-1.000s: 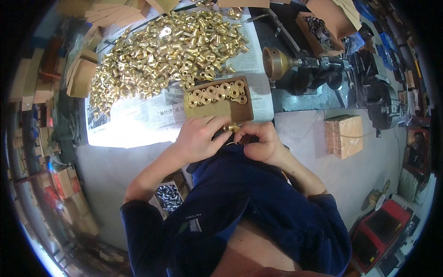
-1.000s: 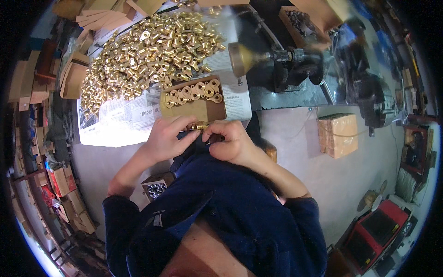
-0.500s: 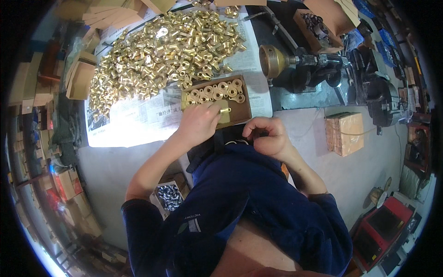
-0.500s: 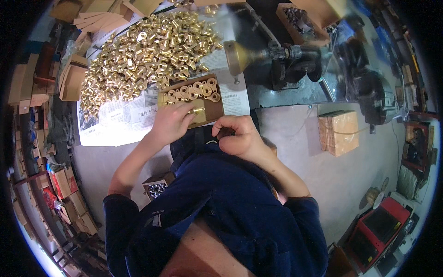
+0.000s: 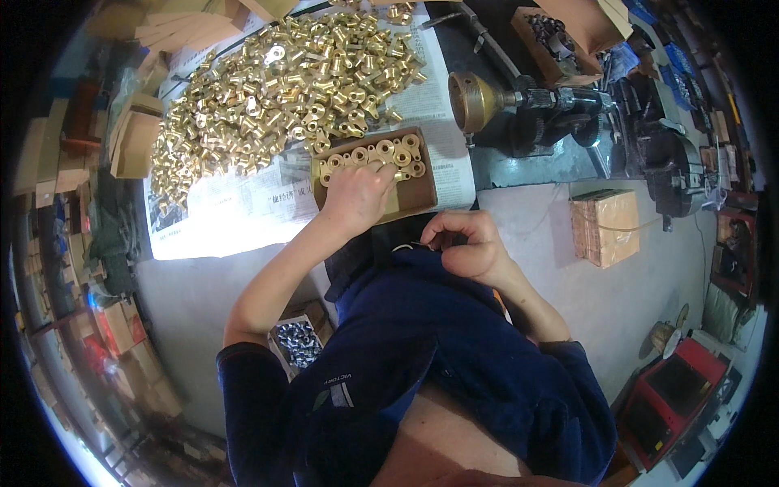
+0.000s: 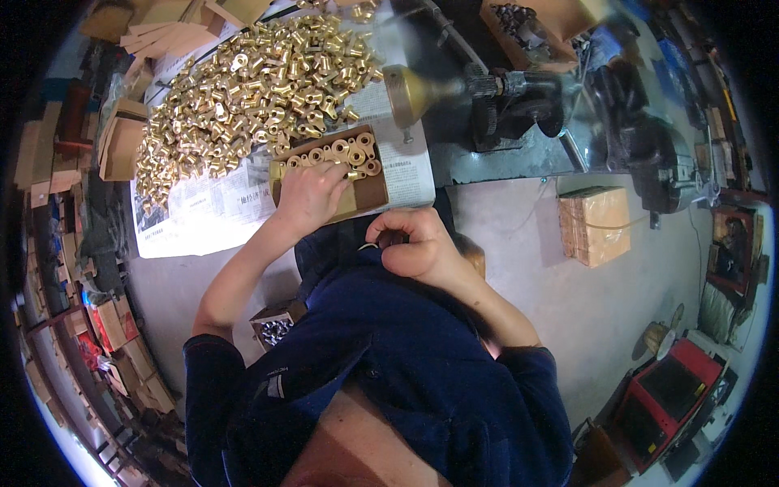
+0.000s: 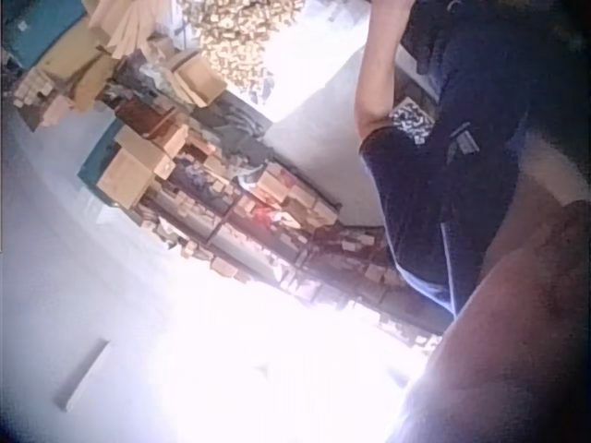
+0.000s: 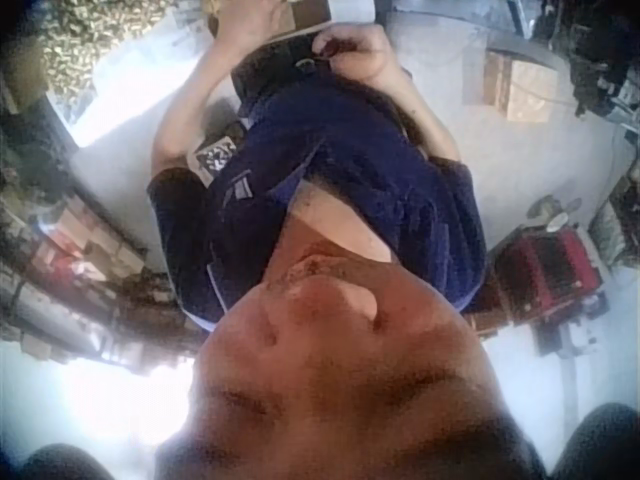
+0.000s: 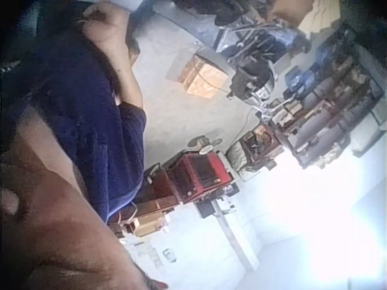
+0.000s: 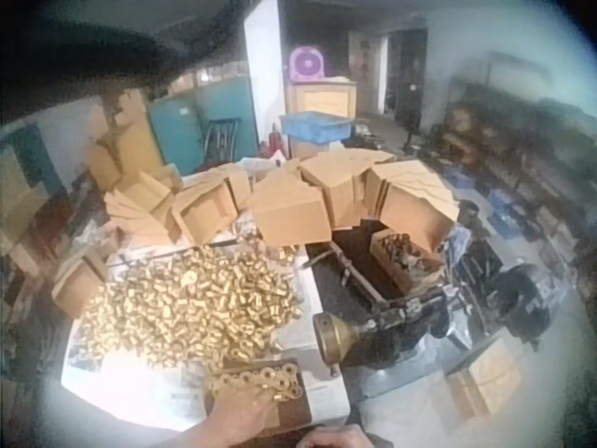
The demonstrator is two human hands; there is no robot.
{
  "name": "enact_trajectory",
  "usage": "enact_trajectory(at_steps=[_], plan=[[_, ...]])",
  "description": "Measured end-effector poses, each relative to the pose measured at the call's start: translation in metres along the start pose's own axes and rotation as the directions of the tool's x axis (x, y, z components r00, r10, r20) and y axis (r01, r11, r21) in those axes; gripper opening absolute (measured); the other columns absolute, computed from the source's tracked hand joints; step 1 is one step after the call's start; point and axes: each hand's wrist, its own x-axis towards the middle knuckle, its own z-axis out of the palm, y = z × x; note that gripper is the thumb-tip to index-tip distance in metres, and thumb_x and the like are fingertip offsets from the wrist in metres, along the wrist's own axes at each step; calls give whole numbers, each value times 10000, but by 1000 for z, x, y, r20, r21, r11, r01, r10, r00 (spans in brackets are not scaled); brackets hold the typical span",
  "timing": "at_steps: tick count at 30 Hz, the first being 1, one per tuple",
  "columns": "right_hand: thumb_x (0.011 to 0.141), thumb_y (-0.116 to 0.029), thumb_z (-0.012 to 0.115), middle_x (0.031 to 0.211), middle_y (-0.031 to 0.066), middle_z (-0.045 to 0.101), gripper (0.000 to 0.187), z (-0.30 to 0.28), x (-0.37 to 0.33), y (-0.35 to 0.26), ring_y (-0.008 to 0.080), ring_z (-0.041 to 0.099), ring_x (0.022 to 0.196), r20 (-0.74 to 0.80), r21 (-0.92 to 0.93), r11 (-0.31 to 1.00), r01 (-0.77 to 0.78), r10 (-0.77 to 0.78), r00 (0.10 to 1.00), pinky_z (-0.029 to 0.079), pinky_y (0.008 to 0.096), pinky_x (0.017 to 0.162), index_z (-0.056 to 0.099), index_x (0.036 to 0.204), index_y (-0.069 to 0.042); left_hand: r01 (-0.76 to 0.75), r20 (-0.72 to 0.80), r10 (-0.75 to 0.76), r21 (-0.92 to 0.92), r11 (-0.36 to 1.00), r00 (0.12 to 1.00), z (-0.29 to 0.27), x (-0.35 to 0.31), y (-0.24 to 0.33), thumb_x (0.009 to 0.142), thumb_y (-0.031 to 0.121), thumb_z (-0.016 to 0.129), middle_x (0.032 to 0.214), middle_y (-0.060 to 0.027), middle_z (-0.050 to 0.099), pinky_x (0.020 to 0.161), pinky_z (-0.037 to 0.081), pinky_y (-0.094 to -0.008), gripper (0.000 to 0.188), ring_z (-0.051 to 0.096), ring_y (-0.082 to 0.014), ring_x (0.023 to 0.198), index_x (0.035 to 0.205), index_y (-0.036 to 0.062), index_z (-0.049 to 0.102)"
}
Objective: The person labels small cardboard boxes with a pen, then opens a box and places brass-colored metal parts into it one by one. The workspace includes a large pile of similar parts on a table covered with newspaper.
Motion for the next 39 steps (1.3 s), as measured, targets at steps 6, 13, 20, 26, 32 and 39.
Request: enact_trajectory(at_steps=[6,13,20,26,32,39], plan=[[638,-13,551,728,37,606,248,-1,0,-2,96,550,674,19,13,1000,-8,8,1000,424,232,609,653,861,19,-19,-49,19,-2,1000,999,0,-1,2,795,163,661,723,-109,629,543,477,-432,137,634,-320,645,880,77,597],[632,-14,563,730,43,610,260,1,-2,-1,101,565,688,36,-19,1000,-19,19,999,438,239,612,660,872,15,-40,-71,42,23,999,997,5,-2,-1,797,162,647,717,-106,623,536,485,-422,131,630,-316,631,868,74,582],[607,-10,568,746,60,626,293,4,-1,8,123,583,683,25,-74,997,-15,17,1000,462,245,627,668,882,4,-47,-85,51,54,997,995,10,-3,-3,820,177,620,698,-102,603,525,483,-417,153,628,-312,632,918,74,564],[610,-17,553,818,76,633,303,0,-2,2,146,595,741,70,-83,995,-55,61,996,471,258,672,663,892,6,-16,-206,10,-30,999,979,-21,-11,-7,818,144,632,742,-133,641,509,478,-400,194,629,-296,611,993,70,596],[615,-25,558,831,71,629,308,-3,-2,7,148,587,744,80,-91,995,-34,41,996,466,262,674,659,904,6,437,-440,-454,-146,887,775,-52,-77,-102,780,17,583,615,-116,625,498,495,-371,202,625,-285,535,957,86,652],[617,-24,573,849,65,622,316,6,1,-4,145,576,750,107,-97,993,-65,75,991,458,260,663,656,921,4,638,-287,-638,-109,763,714,-47,-94,-142,789,161,661,801,-125,678,666,522,-428,198,659,-340,741,970,82,641]])
